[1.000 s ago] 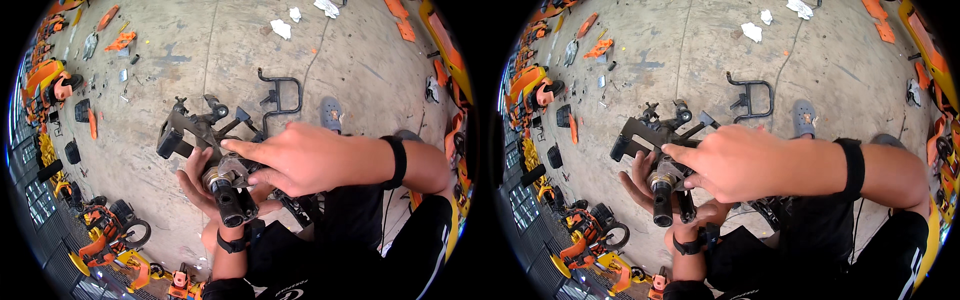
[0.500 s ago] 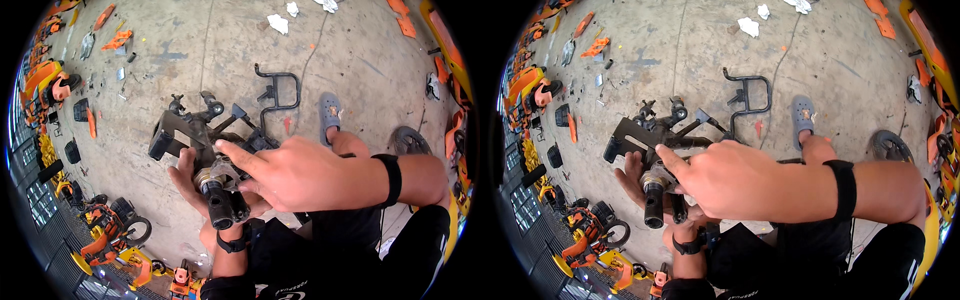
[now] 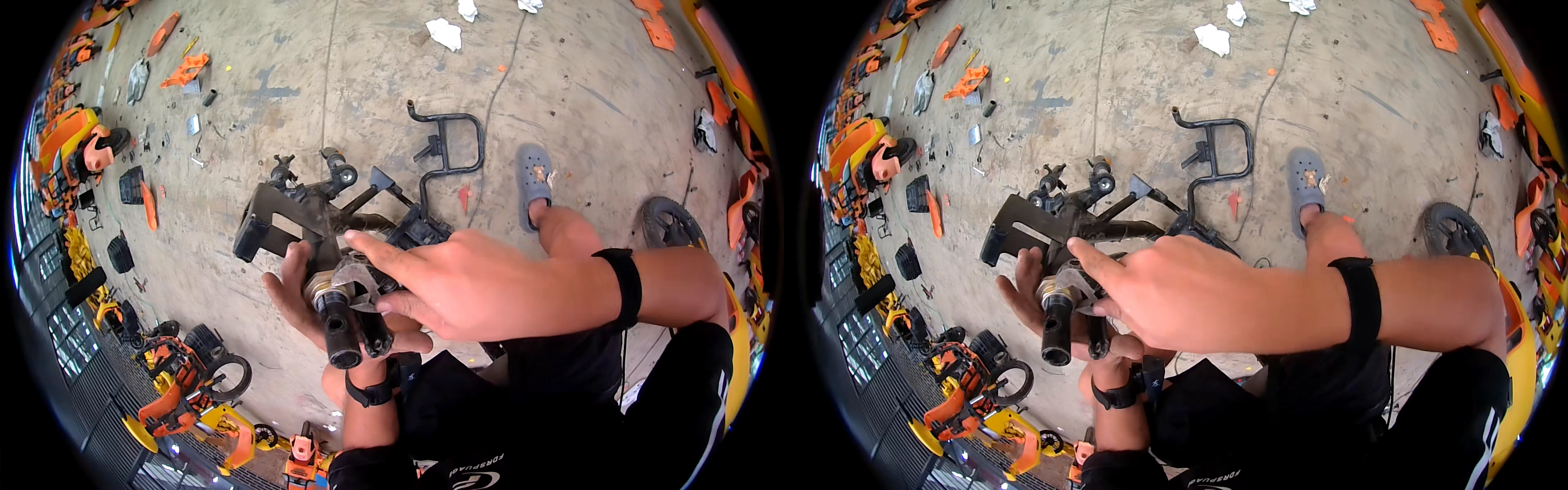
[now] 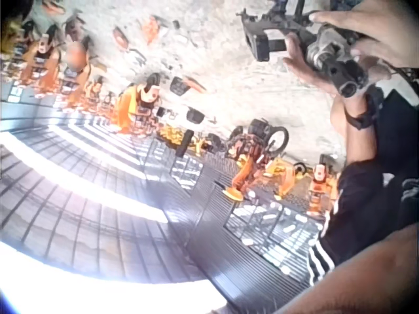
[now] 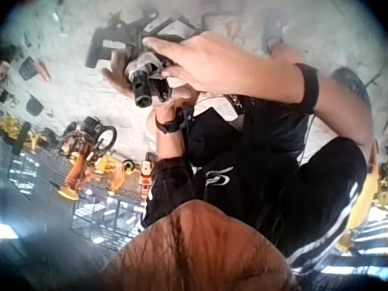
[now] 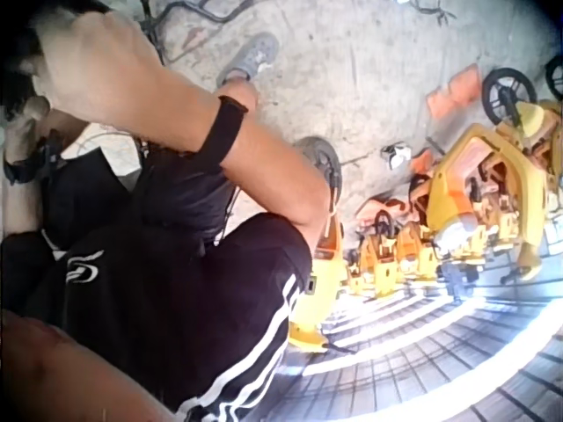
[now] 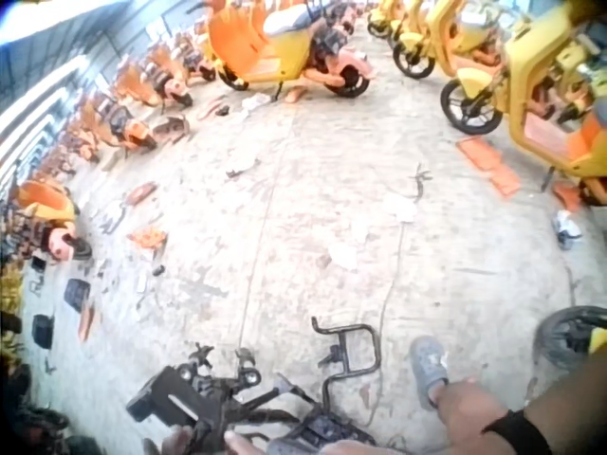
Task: The person assembles or repairs a motorcycle steering column assembly by hand, using an adjustable wrench to tighten components and adjusting a metal collar around the shaft.
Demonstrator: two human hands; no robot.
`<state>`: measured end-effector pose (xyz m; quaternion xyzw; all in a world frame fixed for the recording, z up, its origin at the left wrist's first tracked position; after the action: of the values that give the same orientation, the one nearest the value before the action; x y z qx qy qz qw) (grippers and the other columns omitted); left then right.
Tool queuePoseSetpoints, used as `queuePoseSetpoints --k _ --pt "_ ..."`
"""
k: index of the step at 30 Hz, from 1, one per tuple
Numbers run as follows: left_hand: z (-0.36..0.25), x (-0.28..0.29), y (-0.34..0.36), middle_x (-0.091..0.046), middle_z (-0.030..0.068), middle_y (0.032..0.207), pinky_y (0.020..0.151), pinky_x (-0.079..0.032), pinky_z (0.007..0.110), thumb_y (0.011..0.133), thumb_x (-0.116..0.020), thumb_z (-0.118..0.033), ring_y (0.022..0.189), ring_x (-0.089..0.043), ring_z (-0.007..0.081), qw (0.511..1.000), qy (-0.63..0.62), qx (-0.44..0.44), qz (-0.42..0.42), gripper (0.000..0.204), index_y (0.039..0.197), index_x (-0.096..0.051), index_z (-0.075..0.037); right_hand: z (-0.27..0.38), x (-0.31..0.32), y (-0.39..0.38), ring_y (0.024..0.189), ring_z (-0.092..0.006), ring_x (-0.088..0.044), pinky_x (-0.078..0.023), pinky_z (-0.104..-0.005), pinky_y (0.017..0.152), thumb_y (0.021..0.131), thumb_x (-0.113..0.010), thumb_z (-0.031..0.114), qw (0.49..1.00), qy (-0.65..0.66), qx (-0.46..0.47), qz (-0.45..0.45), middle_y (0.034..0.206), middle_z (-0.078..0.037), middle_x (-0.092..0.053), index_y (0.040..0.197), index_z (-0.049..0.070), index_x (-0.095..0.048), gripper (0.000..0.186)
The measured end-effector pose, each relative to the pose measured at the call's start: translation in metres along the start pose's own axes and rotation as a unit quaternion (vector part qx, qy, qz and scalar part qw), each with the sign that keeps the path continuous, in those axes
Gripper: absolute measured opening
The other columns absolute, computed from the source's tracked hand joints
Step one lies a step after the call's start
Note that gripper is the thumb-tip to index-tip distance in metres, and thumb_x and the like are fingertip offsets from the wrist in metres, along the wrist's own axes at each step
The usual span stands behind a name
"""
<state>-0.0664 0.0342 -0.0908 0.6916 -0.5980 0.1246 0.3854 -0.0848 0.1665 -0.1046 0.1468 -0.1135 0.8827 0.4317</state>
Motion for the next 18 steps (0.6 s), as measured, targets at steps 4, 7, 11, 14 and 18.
queuePoseSetpoints --k 4,7,11,14,18 --pt "0.008 0.001 -0.009 -0.043 0.0222 0.132 0.098 -0.038 0.048 0.035 -0.067 -0.085 0.116 -0.048 0.0345 0.998 -0.054 0.04 0.001 0.148 0.144 -0.014 0.0 -0.001 0.017 0.002 0.046 -0.0283 -0.057 -0.043 -0.0364 0.042 0.082 -0.064 0.022 1.0 0.01 0.015 -0.021 0.058 -0.013 -0.058 0.132 0.0 -0.042 0.059" --pt "0.005 -0.001 -0.006 -0.042 0.0225 0.133 0.098 -0.037 0.049 0.035 -0.069 -0.084 0.117 -0.047 0.0352 0.998 -0.056 0.009 0.017 0.15 0.144 -0.011 0.0 0.002 0.029 0.015 0.047 -0.031 -0.058 -0.043 -0.0389 0.043 0.08 -0.065 0.021 0.998 -0.028 0.048 -0.002 0.056 -0.016 -0.056 0.124 -0.002 -0.052 0.051" --pt "0.007 -0.002 -0.004 -0.044 0.0196 0.13 0.1 -0.039 0.048 0.019 -0.075 -0.076 0.115 -0.049 0.0322 0.997 -0.07 0.002 0.027 0.161 0.144 -0.007 -0.001 0.008 0.034 0.04 0.041 -0.0253 -0.052 -0.037 -0.034 0.039 0.08 -0.066 0.024 0.989 -0.098 0.091 0.07 0.051 -0.01 -0.054 0.127 0.003 -0.051 0.053" --pt "0.009 -0.003 -0.006 -0.044 0.0194 0.13 0.099 -0.039 0.048 0.02 -0.076 -0.075 0.115 -0.05 0.0315 0.996 -0.078 0.012 0.03 0.161 0.144 -0.008 -0.001 0.011 0.03 0.044 0.04 -0.0257 -0.052 -0.037 -0.0338 0.039 0.081 -0.066 0.024 0.975 -0.137 0.098 0.141 0.049 -0.01 -0.053 0.125 0.001 -0.052 0.052" --pt "0.01 -0.003 -0.009 -0.045 0.0187 0.128 0.099 -0.039 0.047 0.023 -0.077 -0.075 0.114 -0.05 0.0308 0.997 -0.065 0.025 0.029 0.158 0.144 -0.007 0.0 0.011 0.023 0.032 0.041 -0.0263 -0.052 -0.037 -0.0338 0.039 0.081 -0.066 0.025 0.985 -0.108 0.082 0.109 0.053 -0.011 -0.055 0.128 0.001 -0.048 0.056"
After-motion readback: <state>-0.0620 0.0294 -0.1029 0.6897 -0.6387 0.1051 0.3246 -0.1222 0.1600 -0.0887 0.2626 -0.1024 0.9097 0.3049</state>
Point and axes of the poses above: each hand's wrist, its own y-axis towards the middle knuckle, its own x-axis out of the back of the hand, z = x × y, the point moved 8 cm from there along y, towards the middle knuckle
